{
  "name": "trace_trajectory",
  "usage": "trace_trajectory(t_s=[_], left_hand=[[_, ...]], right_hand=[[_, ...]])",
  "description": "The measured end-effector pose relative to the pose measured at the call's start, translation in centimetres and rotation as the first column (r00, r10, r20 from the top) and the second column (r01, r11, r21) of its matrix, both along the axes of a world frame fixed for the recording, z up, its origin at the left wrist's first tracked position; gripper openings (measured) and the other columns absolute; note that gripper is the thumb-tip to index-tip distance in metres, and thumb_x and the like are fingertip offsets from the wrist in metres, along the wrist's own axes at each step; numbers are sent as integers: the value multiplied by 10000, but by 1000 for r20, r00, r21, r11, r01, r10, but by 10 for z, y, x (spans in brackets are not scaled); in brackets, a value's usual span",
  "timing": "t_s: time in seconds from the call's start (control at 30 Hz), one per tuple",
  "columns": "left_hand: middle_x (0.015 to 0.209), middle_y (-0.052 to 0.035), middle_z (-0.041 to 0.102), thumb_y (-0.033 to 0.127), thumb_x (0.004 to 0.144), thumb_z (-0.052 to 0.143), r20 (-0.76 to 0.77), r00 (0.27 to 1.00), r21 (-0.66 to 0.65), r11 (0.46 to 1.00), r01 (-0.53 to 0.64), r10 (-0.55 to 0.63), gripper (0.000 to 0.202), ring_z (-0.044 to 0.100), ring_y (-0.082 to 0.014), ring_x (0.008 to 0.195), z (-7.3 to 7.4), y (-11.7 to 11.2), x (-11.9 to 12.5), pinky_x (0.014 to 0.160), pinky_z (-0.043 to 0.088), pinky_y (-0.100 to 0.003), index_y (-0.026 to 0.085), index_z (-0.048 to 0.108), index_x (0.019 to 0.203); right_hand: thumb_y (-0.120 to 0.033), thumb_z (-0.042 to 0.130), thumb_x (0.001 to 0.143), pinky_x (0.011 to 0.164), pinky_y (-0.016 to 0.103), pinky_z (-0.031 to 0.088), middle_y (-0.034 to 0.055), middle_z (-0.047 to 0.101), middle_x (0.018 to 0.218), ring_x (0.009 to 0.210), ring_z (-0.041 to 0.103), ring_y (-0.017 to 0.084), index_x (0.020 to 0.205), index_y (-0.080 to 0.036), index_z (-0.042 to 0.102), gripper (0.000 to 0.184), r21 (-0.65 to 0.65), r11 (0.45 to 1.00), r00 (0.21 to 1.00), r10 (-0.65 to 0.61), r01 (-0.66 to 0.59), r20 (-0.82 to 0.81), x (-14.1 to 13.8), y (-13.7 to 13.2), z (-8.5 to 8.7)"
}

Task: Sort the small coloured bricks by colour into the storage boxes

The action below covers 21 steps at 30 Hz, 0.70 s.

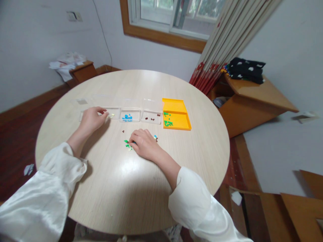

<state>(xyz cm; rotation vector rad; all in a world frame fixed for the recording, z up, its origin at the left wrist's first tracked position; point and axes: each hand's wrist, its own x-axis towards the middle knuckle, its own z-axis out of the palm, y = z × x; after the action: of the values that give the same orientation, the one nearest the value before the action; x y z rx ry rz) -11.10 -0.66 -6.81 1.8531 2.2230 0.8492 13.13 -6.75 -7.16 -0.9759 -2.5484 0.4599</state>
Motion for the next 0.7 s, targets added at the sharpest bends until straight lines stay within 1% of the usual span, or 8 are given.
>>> trace_trajectory(t_s=[0.13,0.3,0.4,0.47,0.53,0.6,0.7], left_hand=[[907,-138,709,294,772,524,-19,1000,-12,1000,0,0,252,634,-302,905,2,-1,1,842,441,-396,160,703,886],[924,-140,710,288,783,501,-64,998,-18,1000,-13,11,271,630,-304,917,3,0,2,851,443,-395,149,700,904],[928,-134,707,289,782,501,-61,998,13,1000,-7,8,257,624,-300,911,2,1,2,849,440,-398,155,695,882],[917,-119,704,284,778,501,-42,999,57,998,8,-5,229,618,-284,891,1,1,3,843,435,-386,167,687,844],[875,-102,695,284,777,504,-15,999,109,994,30,-29,199,610,-258,845,2,0,5,821,430,-362,174,669,786],[790,-80,673,291,773,510,19,998,149,987,59,-62,184,591,-223,769,3,-2,9,774,425,-332,175,637,709],[651,-31,604,308,762,520,77,985,177,975,136,-152,205,527,-166,647,7,-6,19,671,399,-287,176,576,615]], right_hand=[[-139,527,894,759,290,318,43,631,868,840,506,165,806,-162,600,117,-9,1000,1000,-11,11,-1,0,1,-2],[-154,514,902,788,299,329,49,634,860,847,512,173,830,-164,582,99,-34,998,998,-52,51,-41,-1,2,-3],[-161,484,912,802,305,342,49,634,857,846,528,173,838,-176,570,115,-60,994,992,-95,91,-79,-1,2,-2],[-156,471,913,806,307,355,50,635,861,837,539,170,844,-181,564,119,-80,990,988,-120,112,-101,-1,2,-2],[-155,471,909,806,309,370,50,638,864,829,544,170,844,-185,561,114,-91,988,983,-136,125,-126,-1,2,-3],[-157,480,902,800,309,384,47,639,857,824,546,170,838,-190,560,108,-89,987,976,-147,134,-159,0,2,-4],[-147,506,881,783,305,404,38,638,835,818,552,169,825,-195,562,93,-76,985,961,-165,152,-220,0,3,-5]])
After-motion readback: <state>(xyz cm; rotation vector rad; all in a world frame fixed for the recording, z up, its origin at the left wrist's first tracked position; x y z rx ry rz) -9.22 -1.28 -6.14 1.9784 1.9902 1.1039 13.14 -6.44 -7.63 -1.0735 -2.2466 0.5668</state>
